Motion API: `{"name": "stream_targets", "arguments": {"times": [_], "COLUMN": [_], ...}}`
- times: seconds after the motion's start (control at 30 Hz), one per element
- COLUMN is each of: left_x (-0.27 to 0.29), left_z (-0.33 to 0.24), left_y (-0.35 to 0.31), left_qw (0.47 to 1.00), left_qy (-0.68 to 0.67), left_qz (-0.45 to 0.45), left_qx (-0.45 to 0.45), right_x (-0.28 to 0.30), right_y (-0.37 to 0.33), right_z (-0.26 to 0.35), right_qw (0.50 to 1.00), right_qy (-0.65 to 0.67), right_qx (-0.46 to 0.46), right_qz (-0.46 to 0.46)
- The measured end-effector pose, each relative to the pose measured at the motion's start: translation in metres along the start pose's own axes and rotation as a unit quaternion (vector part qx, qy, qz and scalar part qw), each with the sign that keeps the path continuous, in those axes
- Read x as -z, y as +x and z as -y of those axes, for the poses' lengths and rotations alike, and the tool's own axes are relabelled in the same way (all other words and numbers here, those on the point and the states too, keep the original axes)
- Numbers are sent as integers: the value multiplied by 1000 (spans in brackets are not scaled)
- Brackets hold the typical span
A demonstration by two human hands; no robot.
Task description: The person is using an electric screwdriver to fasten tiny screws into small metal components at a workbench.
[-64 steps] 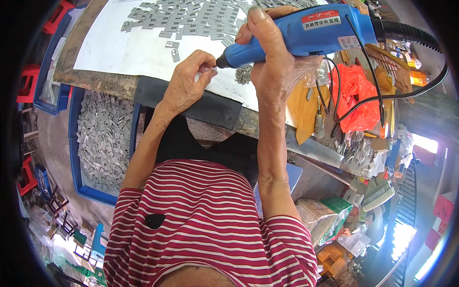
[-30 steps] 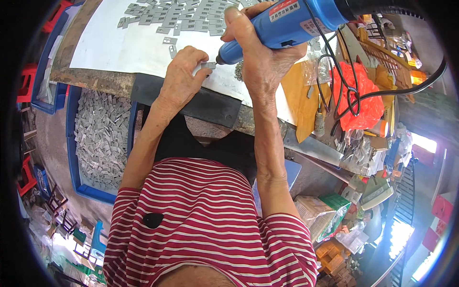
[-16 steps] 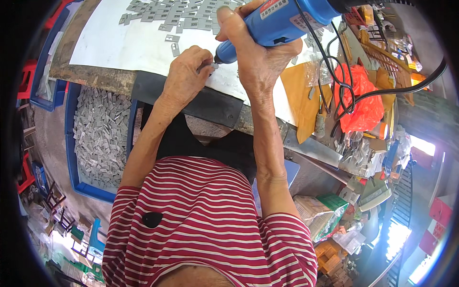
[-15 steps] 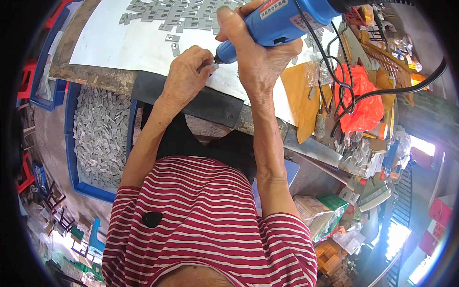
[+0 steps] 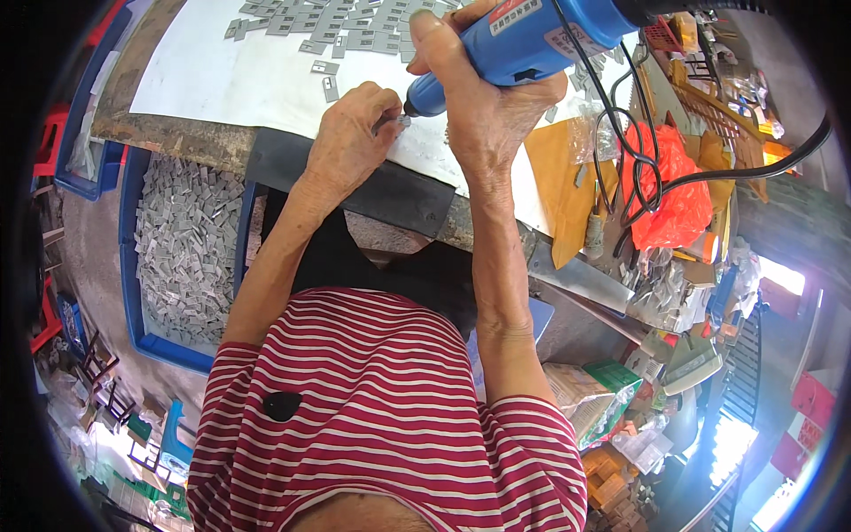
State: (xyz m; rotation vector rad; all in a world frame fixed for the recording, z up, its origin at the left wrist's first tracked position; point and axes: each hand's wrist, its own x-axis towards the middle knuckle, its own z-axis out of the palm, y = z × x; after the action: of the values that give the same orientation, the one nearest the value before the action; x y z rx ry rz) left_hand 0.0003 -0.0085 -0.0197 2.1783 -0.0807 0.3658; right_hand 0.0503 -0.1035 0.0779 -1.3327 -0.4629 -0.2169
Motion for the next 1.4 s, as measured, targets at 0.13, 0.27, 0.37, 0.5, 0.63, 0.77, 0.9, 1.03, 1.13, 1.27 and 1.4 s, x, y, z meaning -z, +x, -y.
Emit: {"name": "stream_targets", "arguments": {"times": [0.13,0.27,0.37,0.5,0.63,0.77,0.9,1.03,1.13,1.27,1.4], "left_x": [0,0,-1,-1,-1,-4,-9,-10,-5,-2,0], "left_z": [0,-1,-1,0,1,5,14,20,13,8,6], "left_y": [1,0,0,0,0,0,2,3,3,5,4], "left_qw": [1000,1000,1000,1000,1000,999,997,993,996,997,998], "left_qy": [0,0,-4,-1,-5,-33,-73,-117,-85,-69,-50], "left_qz": [-1,1,-1,-2,-7,-16,-14,-2,8,15,29], "left_qx": [-2,1,5,-1,-8,-3,0,-4,14,20,31], "right_x": [-1,1,2,1,2,5,8,-1,1,-2,-8], "right_y": [0,-1,0,-1,-1,1,1,-5,-2,-2,-2], "right_z": [-2,-4,-5,-4,-2,-9,-7,-8,-10,-14,-7], "right_qw": [1000,1000,1000,1000,998,990,973,986,986,996,995], "right_qy": [25,2,-2,-12,-36,-21,-126,-73,-119,-60,-66], "right_qx": [-4,15,10,7,-6,-1,11,0,7,-46,-29], "right_qz": [-6,6,8,20,48,139,191,153,121,56,73]}}
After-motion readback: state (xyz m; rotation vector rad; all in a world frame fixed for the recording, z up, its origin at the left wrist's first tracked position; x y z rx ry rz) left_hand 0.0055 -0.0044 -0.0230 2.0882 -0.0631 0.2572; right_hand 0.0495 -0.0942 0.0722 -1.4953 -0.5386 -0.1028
